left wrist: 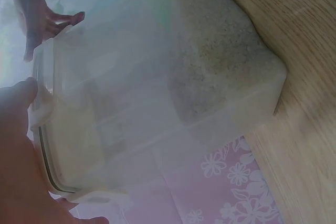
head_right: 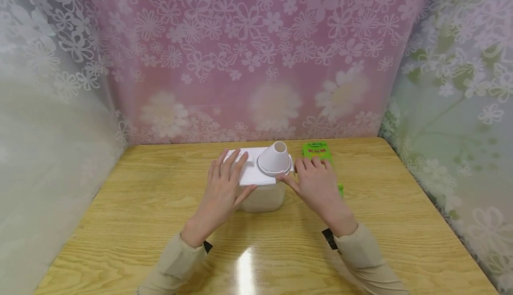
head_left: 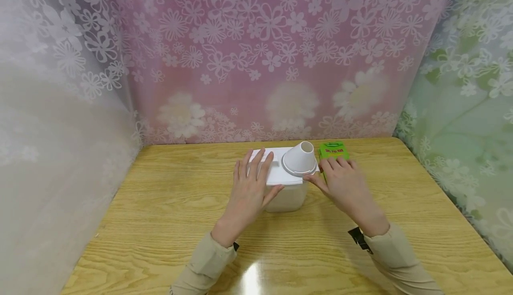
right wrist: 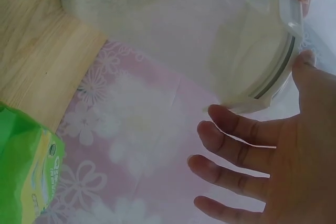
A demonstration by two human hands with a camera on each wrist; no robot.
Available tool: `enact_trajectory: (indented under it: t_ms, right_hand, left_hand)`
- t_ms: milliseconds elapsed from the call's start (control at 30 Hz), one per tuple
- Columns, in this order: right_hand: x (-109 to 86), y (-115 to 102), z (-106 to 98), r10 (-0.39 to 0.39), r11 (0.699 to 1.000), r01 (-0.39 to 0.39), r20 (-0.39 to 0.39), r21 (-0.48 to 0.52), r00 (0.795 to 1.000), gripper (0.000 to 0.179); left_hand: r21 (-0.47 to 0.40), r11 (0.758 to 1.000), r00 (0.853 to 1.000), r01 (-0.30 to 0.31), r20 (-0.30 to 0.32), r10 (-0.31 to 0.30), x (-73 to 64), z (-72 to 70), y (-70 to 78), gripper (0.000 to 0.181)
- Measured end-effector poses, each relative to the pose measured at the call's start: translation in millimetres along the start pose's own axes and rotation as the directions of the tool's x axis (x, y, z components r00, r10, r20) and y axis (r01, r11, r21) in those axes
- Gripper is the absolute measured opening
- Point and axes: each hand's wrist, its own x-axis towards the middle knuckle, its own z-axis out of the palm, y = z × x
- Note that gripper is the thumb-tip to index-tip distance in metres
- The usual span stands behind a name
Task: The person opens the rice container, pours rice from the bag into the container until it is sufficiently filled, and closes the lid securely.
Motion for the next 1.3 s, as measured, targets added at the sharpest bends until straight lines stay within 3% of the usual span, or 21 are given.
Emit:
enact_trajectory:
  t_ms: [233, 633, 1300]
  right_hand:
    - [1.6, -2.4, 5.3, -0.020, 1.000, 0.020, -0.024, 0.006, 1.000, 0.082]
    - [3.6, -5.4, 9.8, -0.005, 0.995, 0.007, -0.024, 0.098, 1.000, 0.085]
    - [2.2, -10.9, 13.6, -0.037, 0.997, 0.042, -0.078, 0.058, 0.996, 0.082]
  left_hand:
    - [-0.017, 1.000, 1.000, 0.011, 0.019, -0.011, 0.4, 0.4, -0.1, 0.078]
    - [-0.015, 1.000, 0.999, -0.011, -0.032, 0.010, 0.1, 6.0, -1.9, 0.077]
    - [0.004, 1.000, 0.997, -0.021, -0.080, 0.021, 0.6, 9.5, -0.2, 0.073]
